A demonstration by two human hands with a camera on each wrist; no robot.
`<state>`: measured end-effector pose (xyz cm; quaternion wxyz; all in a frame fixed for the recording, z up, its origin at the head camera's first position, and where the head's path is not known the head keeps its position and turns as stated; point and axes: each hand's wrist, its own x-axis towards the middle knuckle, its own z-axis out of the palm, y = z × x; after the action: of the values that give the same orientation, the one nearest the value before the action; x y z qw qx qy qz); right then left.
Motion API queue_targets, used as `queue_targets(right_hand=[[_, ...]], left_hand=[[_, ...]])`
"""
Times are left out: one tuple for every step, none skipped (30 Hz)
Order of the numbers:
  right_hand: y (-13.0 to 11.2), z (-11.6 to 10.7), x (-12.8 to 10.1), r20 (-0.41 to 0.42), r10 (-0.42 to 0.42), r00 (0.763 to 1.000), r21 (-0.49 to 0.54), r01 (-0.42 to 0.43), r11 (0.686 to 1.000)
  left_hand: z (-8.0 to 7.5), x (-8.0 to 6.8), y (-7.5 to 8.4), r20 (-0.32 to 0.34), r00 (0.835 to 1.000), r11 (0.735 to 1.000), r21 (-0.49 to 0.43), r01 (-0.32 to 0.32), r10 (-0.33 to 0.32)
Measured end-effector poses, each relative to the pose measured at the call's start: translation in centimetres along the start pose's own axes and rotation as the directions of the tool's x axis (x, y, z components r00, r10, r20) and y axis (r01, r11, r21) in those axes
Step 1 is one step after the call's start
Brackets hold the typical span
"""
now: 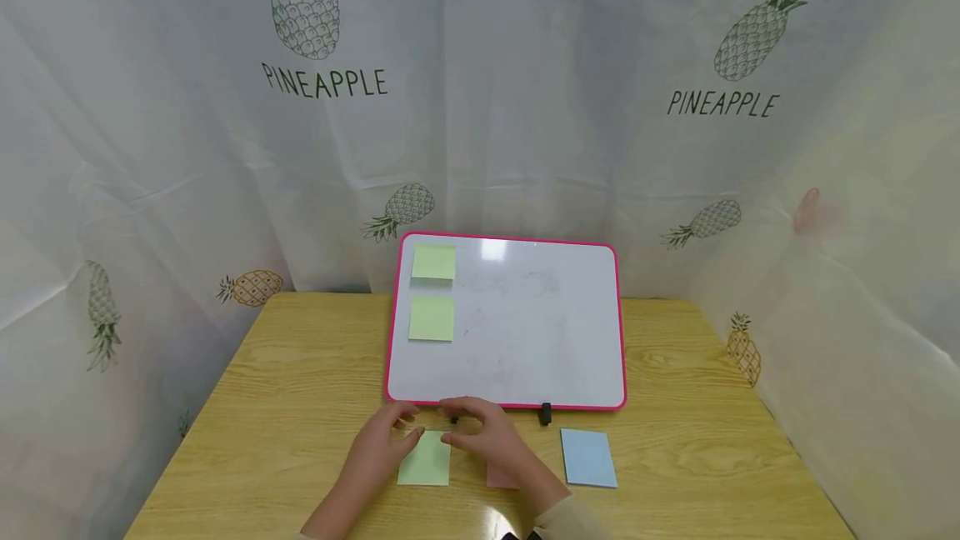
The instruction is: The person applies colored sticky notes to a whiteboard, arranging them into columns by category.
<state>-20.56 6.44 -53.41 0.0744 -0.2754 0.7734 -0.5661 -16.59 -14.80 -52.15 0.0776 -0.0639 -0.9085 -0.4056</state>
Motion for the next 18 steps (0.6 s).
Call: queue_targets(right_hand=[[0.1,0.3,-0.3,-0.001,0.021,1.0,0.016,-0.021,1.0],[0.4,0.6,-0.5,-0.003,0.033,0.999,0.026,-0.033,0.999],[0.5,0.9,-0.7,-0.003,0.045,0.999,0.047,-0.045,0.998],[0.8,1.1,-0.8,-0.001,0.055,0.999,0.068,-0.054,0.996],[1.0,1.4,-1.0,0.0,0.062,0.998,0.084,-0.062,0.995],[1.3,1.6,-1.1,0.0,0.061,0.998,0.097,-0.061,0.993],[1.4,1.8,-1.2,0.002,0.061,0.998,0.109,-0.061,0.992],[1.6,1.9,-1.3,0.001,0.059,0.998,0.108,-0.059,0.992],[1.7,2.1,-1.4,0.005,0.061,0.998,0.114,-0.061,0.992],[1.9,2.2,-1.5,0.008,0.062,0.998,0.109,-0.062,0.992],[2.0,2.2,-1.5,0.014,0.065,0.998,0.103,-0.066,0.993],[2.2,2.3,-1.6,0.02,0.064,0.998,0.1,-0.066,0.993],[2.2,2.3,-1.7,0.028,0.068,0.997,0.097,-0.07,0.993],[2.3,2.3,-1.8,0.032,0.071,0.997,0.093,-0.074,0.993],[2.5,2.4,-1.8,0.037,0.069,0.997,0.092,-0.072,0.993],[2.6,2.4,-1.8,0.039,0.07,0.997,0.087,-0.073,0.994],[2.7,2.4,-1.8,0.041,0.069,0.997,0.083,-0.072,0.994],[2.8,2.4,-1.8,0.04,0.068,0.997,0.078,-0.071,0.994]], left_hand=[[0.2,-0.3,-0.2,0.017,1.0,0.999,-0.029,0.023,-0.022],[0.3,-0.6,-0.4,0.03,0.999,0.998,-0.055,0.038,-0.036],[0.5,-0.8,-0.6,0.041,0.998,0.995,-0.08,0.052,-0.049],[0.6,-1.1,-0.7,0.051,0.997,0.993,-0.102,0.06,-0.055],[0.8,-1.3,-0.9,0.06,0.997,0.991,-0.121,0.061,-0.054],[0.9,-1.5,-1.1,0.071,0.996,0.989,-0.133,0.065,-0.056],[1.0,-1.7,-1.2,0.081,0.995,0.988,-0.143,0.065,-0.054],[1.0,-1.9,-1.3,0.088,0.995,0.987,-0.149,0.057,-0.044],[1.1,-2.0,-1.4,0.098,0.995,0.987,-0.152,0.052,-0.037],[1.2,-2.2,-1.5,0.107,0.994,0.987,-0.157,0.044,-0.027],[1.2,-2.3,-1.7,0.12,0.993,0.988,-0.152,0.035,-0.017],[1.3,-2.4,-1.9,0.135,0.991,0.989,-0.146,0.028,-0.008],[1.4,-2.5,-2.1,0.15,0.989,0.99,-0.14,0.022,-0.001],[1.5,-2.5,-2.3,0.163,0.987,0.991,-0.134,0.016,0.006],[1.6,-2.5,-2.5,0.179,0.984,0.992,-0.129,0.01,0.013],[1.6,-2.4,-2.7,0.196,0.98,0.992,-0.127,0.005,0.02],[1.7,-2.4,-2.9,0.213,0.977,0.992,-0.13,0.002,0.026],[1.7,-2.3,-3.1,0.226,0.973,0.99,-0.141,-0.003,0.035]])
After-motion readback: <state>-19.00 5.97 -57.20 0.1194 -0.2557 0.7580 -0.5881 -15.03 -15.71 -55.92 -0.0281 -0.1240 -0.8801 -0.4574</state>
